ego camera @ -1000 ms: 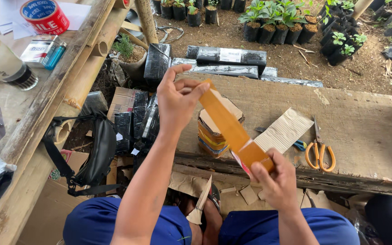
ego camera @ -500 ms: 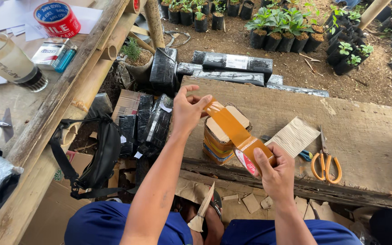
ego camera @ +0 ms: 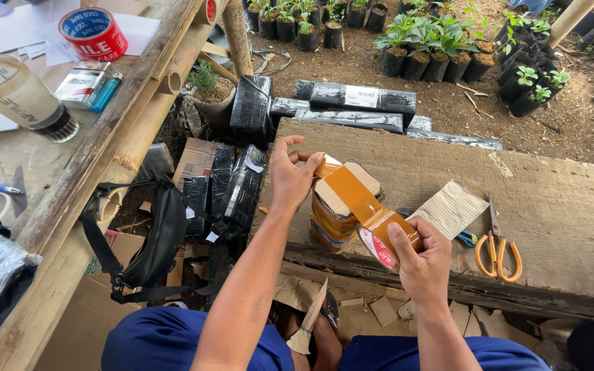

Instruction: The person sits on the ground and assembles a small cardboard box using a roll of brown tape, a utility knife, and scissors. They cut pieces of cardboard, fold them, and secure the edges with tape to form a container.

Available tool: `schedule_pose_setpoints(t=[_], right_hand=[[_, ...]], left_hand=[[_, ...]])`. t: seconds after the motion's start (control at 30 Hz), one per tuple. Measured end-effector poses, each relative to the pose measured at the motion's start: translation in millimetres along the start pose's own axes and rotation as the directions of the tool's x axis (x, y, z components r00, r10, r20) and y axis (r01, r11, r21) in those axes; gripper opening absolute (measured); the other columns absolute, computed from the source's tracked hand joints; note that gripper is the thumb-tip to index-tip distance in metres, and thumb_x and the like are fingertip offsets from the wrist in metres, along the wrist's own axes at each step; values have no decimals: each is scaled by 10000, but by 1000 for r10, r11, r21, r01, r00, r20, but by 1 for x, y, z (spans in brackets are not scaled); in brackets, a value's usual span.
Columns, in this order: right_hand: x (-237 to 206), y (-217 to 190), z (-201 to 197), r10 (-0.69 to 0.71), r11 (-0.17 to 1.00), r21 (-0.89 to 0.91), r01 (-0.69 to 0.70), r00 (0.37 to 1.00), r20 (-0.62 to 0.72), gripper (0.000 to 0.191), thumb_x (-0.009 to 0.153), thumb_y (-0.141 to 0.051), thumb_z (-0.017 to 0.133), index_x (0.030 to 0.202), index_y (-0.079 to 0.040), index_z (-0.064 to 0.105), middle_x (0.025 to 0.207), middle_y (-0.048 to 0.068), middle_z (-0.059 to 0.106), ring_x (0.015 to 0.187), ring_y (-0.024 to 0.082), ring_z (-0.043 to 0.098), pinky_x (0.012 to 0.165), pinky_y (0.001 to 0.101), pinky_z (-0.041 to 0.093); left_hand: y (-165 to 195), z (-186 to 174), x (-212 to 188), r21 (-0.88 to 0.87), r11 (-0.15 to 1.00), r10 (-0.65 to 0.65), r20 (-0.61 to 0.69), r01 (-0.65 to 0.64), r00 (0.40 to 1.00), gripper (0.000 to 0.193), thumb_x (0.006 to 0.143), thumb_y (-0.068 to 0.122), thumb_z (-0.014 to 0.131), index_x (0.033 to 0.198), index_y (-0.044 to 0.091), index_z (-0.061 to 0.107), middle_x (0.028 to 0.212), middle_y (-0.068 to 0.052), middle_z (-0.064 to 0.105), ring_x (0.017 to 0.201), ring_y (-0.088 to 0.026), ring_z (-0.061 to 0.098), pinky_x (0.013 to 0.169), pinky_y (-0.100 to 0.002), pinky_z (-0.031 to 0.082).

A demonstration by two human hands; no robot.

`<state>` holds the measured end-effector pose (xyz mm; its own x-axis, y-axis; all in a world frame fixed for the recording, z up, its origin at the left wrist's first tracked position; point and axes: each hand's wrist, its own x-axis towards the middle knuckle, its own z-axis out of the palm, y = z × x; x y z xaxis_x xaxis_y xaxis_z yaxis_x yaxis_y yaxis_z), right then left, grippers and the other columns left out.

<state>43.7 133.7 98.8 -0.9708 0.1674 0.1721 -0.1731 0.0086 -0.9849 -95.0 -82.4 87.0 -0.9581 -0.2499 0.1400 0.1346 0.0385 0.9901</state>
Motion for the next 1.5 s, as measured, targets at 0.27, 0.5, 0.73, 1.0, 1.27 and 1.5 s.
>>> schedule_pose_setpoints(t=[0.27, 0.5, 0.73, 1.0, 1.27, 1.5], right_hand=[[5, -1, -3, -11, 997, -74, 10, 1000, -12, 291, 974, -260, 717, 819, -22, 658, 604, -5, 563, 475, 26, 484, 415, 202, 351], [6, 30, -1, -44, 971, 232, 49, 999, -25, 273, 992, -259, 687, 830, -60, 595, 623, -32, 528, 456, 18, 484, 383, 196, 364], [9, 53, -15, -79, 945, 321, 68, 997, 19, 316, 999, -290, 703, 816, -61, 584, 640, -36, 522, 472, 8, 436, 405, 193, 319], [11, 67, -11, -65, 913, 406, 34, 996, 61, 369, 947, -360, 736, 789, -71, 568, 641, -58, 510, 495, 6, 408, 417, 188, 291], [11, 77, -4, -110, 818, 569, 86, 994, 8, 348, 995, -252, 734, 761, -96, 528, 650, -47, 512, 512, 15, 416, 463, 212, 317], [-2, 68, 4, -66, 886, 449, 112, 991, -118, 315, 1023, -225, 670, 780, -77, 533, 673, -54, 497, 537, 0, 394, 464, 202, 308]], left_hand=[[-24, 2, -2, -88, 956, -274, 89, 281, 958, 553, 835, 76, 772, 1307, 91, 484, 862, -82, 704, 801, -157, 672, 719, -294, 521], [-48, 3, 0, -143, 832, -475, 316, 536, 822, 378, 971, 241, 639, 1315, 116, 543, 1159, -72, 623, 1093, -204, 564, 948, -384, 436], [-25, -14, -43, -372, 928, 180, 496, 20, 849, 669, 1097, 453, 202, 1567, 32, 425, 1595, -153, 490, 1508, -294, 416, 1266, -419, 261], [59, -33, -78, 417, 303, 436, 739, -857, 513, 900, 902, 418, 604, 1568, -64, 238, 1637, -252, 293, 1527, -370, 246, 1251, -465, 165], [74, -10, -79, 402, 309, 316, 811, -862, 492, 903, 767, 295, 679, 1548, -18, 350, 1649, -168, 337, 1556, -293, 278, 1294, -457, 210], [68, 3, -105, 727, 455, 214, 471, -514, 856, 779, 751, 307, 703, 1498, 211, 503, 1576, -156, 337, 1424, -386, 273, 1158, -566, 264]])
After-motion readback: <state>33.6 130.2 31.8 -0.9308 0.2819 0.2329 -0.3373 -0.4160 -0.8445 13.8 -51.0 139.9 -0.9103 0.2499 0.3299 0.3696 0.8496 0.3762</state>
